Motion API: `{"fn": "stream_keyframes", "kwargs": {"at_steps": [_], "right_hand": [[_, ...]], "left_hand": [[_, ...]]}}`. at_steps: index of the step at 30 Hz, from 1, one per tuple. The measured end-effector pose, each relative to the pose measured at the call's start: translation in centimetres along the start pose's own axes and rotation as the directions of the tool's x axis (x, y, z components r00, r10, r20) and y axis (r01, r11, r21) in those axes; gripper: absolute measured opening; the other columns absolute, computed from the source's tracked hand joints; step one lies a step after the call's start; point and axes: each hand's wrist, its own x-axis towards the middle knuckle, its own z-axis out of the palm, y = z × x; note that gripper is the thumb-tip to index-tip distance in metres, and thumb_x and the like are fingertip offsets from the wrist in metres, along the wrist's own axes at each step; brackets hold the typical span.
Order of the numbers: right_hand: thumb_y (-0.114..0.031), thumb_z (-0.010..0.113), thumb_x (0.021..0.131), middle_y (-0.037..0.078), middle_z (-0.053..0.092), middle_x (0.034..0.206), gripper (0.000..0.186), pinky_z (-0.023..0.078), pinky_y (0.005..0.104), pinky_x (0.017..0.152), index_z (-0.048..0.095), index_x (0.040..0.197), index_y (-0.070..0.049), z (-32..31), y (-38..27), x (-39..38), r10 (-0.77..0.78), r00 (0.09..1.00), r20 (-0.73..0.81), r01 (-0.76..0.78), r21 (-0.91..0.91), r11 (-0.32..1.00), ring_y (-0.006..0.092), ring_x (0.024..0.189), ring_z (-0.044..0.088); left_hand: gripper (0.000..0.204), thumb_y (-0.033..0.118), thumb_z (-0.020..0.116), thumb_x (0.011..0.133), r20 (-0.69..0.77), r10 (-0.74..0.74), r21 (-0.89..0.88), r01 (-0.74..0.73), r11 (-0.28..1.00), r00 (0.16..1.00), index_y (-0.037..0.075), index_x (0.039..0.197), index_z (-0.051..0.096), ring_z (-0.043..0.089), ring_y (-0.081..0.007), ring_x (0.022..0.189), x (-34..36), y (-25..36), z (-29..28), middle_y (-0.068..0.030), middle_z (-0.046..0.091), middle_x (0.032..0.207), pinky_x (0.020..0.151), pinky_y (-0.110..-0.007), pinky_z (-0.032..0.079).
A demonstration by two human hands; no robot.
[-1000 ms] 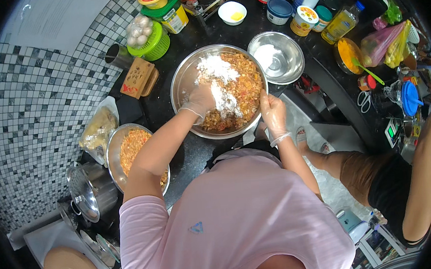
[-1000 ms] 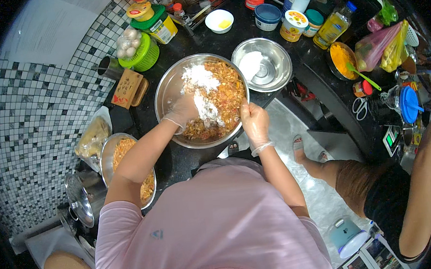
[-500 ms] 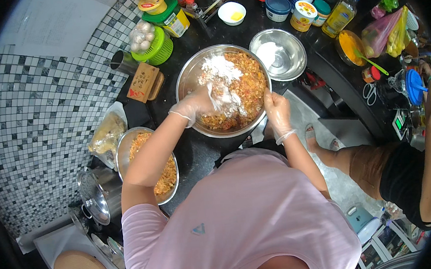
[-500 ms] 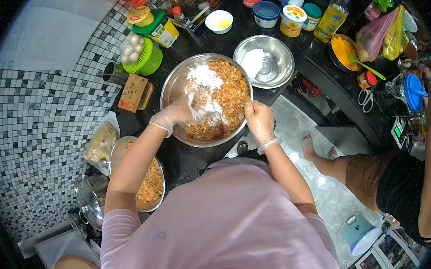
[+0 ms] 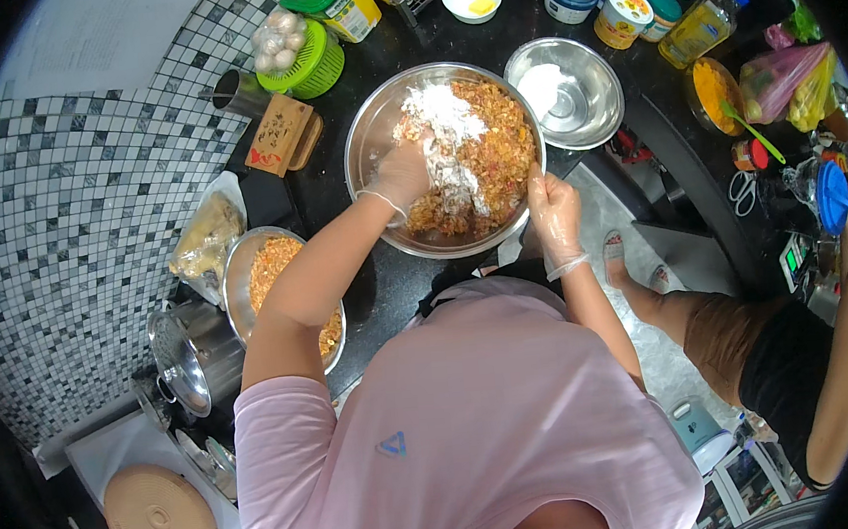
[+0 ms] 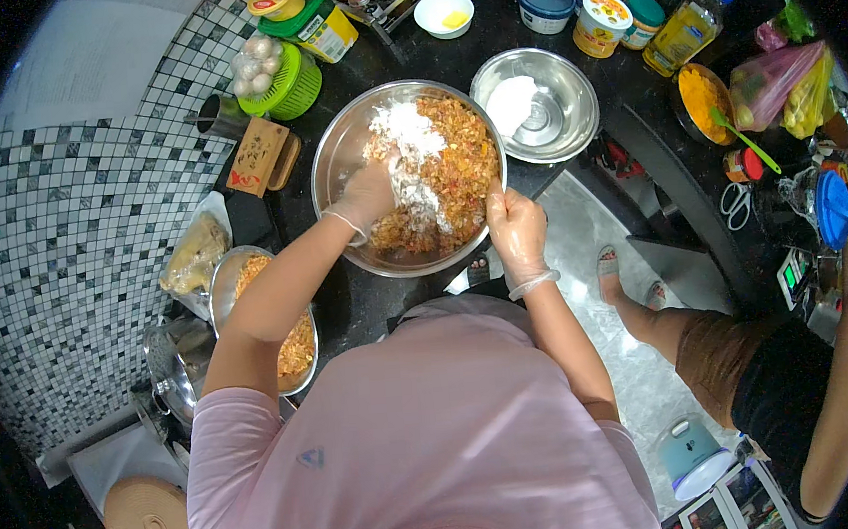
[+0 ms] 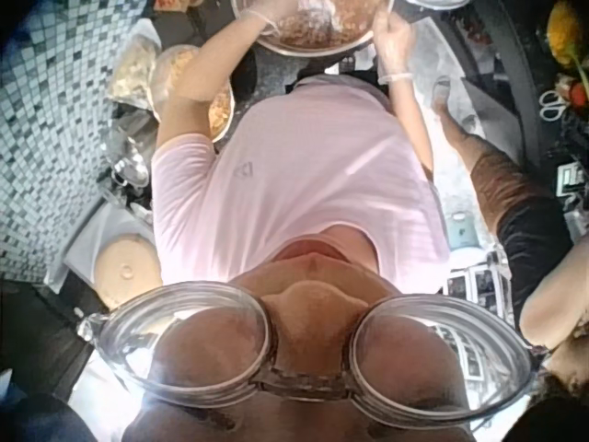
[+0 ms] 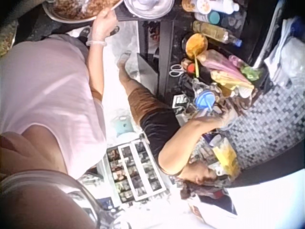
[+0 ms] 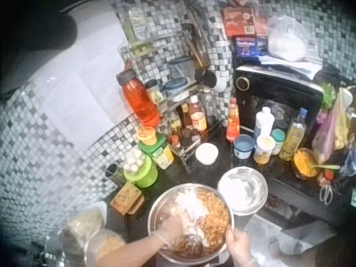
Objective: The person mixes a large quantity of orange-colored food ingredients in a metal bowl using gloved hands. They repeatedly add a white powder from a smaller bowl and continue mixing by hand to incorporate it into the main mixture.
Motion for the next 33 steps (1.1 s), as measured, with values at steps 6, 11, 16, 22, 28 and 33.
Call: {"fn": "stream_keyframes", "kwargs": {"at_steps": [6,11,16,22,28,33], "right_hand": [[-0.031,0.052,0.094,0.025,0.056,0.063,0.044,0.041,0.0472,0.053,0.057,0.065,0.002,-0.5,-0.7,-0.4,-0.020,0.999,0.033,0.019,0.018,1.000,0.0423,0.055,0.055],[-0.030,0.050,0.093,0.027,0.056,0.063,0.046,0.041,0.0493,0.054,0.056,0.063,0.003,-0.9,-0.8,-0.2,-0.088,0.996,0.035,0.089,-0.031,0.996,0.0418,0.055,0.056],[-0.033,0.052,0.093,0.029,0.052,0.063,0.048,0.040,0.0495,0.053,0.053,0.062,0.004,-0.1,-0.3,0.0,-0.084,0.996,0.006,0.084,-0.020,0.996,0.0471,0.058,0.054],[-0.027,0.054,0.091,0.028,0.048,0.058,0.044,0.038,0.0468,0.051,0.050,0.061,0.004,-0.1,0.2,-0.3,-0.032,0.999,-0.002,0.032,0.053,0.998,0.0424,0.049,0.046],[-0.028,0.053,0.091,0.027,0.048,0.057,0.044,0.038,0.0453,0.050,0.052,0.061,0.004,0.1,0.2,-0.4,-0.088,0.996,-0.010,0.088,0.075,0.993,0.0386,0.047,0.050],[-0.027,0.053,0.090,0.026,0.049,0.056,0.043,0.039,0.0447,0.050,0.053,0.061,0.004,0.7,1.5,0.0,-0.094,0.995,-0.030,0.096,0.090,0.991,0.0366,0.046,0.051]], "left_hand": [[0.056,0.023,0.072,0.079,0.008,0.268,-0.628,-0.204,0.751,0.964,0.005,0.129,0.054,0.063,-0.0237,0.097,1.8,-1.5,-1.3,-0.0143,0.063,0.119,0.087,-0.034,0.050],[0.102,0.037,0.078,0.068,0.106,0.317,-0.461,-0.236,0.855,0.942,0.002,0.141,0.016,0.065,-0.0297,0.094,-1.8,-1.2,-3.9,-0.0209,0.065,0.109,0.084,-0.039,0.051],[0.123,0.045,0.085,0.056,0.016,0.164,0.311,-0.161,0.937,0.986,-0.007,0.145,0.016,0.064,-0.0354,0.099,-5.2,-1.9,-1.5,-0.0249,0.065,0.107,0.086,-0.041,0.051],[0.053,0.028,0.078,0.066,-0.178,0.119,0.185,-0.085,0.979,0.977,-0.003,0.106,0.061,0.065,-0.0367,0.096,-1.9,-1.1,3.2,-0.0235,0.063,0.103,0.083,-0.042,0.053],[0.027,0.015,0.065,0.075,-0.203,-0.064,-0.079,0.049,0.996,0.977,-0.002,0.096,0.067,0.068,-0.0381,0.087,1.6,-1.3,4.3,-0.0245,0.067,0.092,0.075,-0.045,0.055],[0.029,0.017,0.063,0.079,-0.019,-0.131,-0.249,0.122,0.961,0.991,-0.006,0.095,0.067,0.067,-0.0391,0.088,0.8,-1.6,0.8,-0.0270,0.067,0.093,0.077,-0.044,0.054]]}}
